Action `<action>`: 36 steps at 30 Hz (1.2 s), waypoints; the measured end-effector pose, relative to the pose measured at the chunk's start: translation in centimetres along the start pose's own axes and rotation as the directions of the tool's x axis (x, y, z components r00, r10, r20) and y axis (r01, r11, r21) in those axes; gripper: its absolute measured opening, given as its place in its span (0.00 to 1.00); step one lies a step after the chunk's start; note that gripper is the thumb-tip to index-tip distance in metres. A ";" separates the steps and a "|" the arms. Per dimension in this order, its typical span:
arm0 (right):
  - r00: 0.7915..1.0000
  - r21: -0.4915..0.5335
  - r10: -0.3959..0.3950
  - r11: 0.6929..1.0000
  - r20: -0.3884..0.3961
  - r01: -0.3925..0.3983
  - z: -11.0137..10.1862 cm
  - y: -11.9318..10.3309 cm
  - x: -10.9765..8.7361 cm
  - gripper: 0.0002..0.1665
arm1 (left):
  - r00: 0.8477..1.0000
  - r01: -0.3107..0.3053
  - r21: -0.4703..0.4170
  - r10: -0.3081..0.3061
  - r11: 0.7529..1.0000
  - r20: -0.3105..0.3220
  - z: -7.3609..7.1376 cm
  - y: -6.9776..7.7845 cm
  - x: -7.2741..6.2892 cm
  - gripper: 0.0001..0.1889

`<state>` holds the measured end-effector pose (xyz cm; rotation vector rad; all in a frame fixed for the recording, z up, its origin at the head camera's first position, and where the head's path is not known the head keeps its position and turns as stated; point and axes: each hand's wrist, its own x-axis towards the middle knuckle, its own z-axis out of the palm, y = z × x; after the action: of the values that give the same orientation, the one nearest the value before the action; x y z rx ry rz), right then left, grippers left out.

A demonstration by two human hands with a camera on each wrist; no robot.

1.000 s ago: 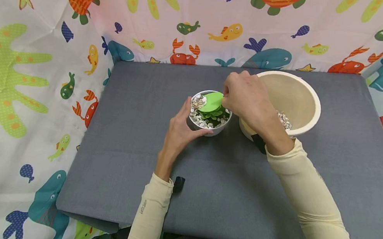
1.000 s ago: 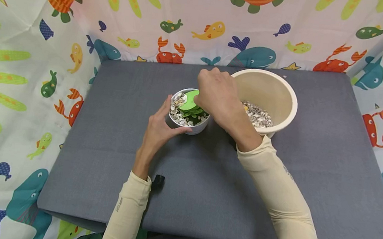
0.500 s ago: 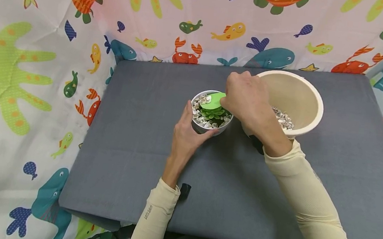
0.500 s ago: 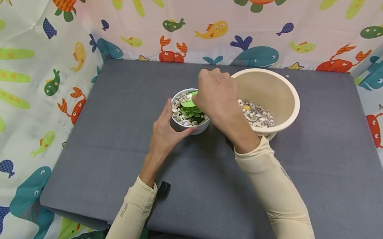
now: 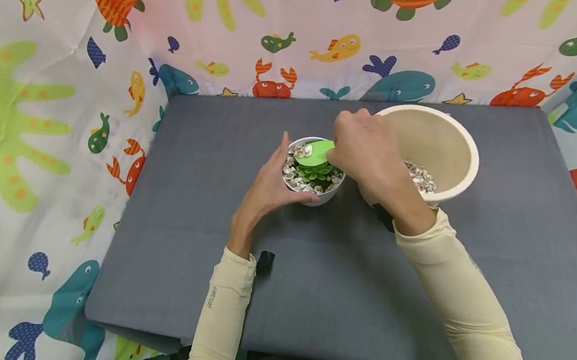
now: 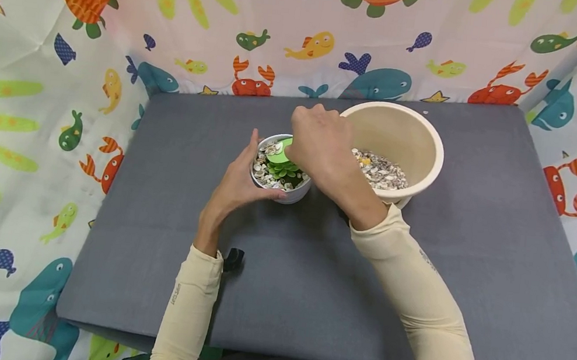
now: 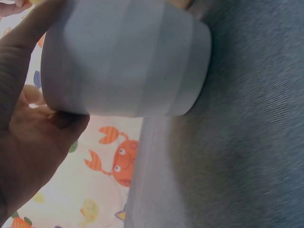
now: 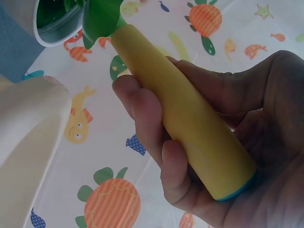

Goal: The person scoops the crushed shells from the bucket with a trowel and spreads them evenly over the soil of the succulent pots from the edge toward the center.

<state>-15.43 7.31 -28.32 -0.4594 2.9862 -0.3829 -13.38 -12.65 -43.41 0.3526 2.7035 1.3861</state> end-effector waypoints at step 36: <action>0.996 -0.040 0.066 0.997 0.062 -0.064 -1.3 -0.6 0.4 0.12 | 0.997 0.005 0.114 0.003 0.994 -0.077 1.0 0.6 -1.2 0.80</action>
<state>-15.81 6.92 -26.96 -0.3698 2.9422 -0.3006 -11.92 -11.83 -43.53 0.3122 2.8521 1.2742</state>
